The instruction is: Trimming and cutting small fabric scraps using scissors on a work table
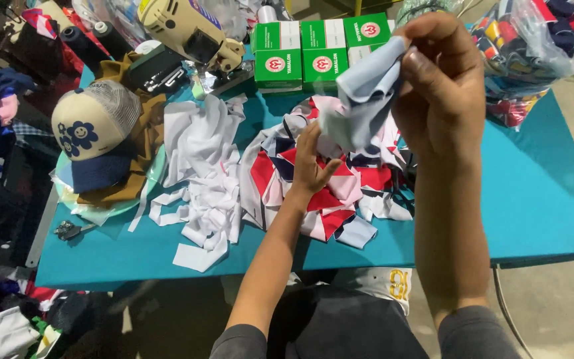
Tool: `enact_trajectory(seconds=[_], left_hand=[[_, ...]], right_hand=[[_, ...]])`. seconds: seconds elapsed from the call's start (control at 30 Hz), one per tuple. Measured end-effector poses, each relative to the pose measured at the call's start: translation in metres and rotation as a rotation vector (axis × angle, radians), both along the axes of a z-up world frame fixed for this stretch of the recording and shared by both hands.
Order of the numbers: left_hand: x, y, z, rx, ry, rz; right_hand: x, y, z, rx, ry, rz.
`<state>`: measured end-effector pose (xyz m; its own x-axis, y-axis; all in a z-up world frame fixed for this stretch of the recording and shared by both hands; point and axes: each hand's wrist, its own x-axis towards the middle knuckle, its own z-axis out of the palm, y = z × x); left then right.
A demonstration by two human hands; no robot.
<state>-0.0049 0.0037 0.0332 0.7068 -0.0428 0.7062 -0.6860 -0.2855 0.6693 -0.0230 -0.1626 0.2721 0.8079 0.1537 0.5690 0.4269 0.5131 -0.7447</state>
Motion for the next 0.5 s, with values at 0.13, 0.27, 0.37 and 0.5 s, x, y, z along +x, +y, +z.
enact_trajectory(seconds=[0.13, 0.27, 0.37, 0.5], left_hand=[[-0.006, 0.002, 0.011, -0.016, 0.076, -0.096], [0.018, -0.008, -0.035, -0.100, 0.079, 0.031], [0.016, -0.012, -0.025, -0.130, 0.168, 0.130], [0.019, -0.004, -0.013, -0.195, 0.290, 0.228]], right_hand=[[0.010, 0.008, -0.044, -0.048, 0.151, -0.197], [0.033, 0.020, -0.143, -0.293, 0.320, -0.544], [0.046, 0.014, -0.224, -0.297, 0.414, -0.459], [0.037, 0.017, -0.241, -0.418, 0.435, -0.472]])
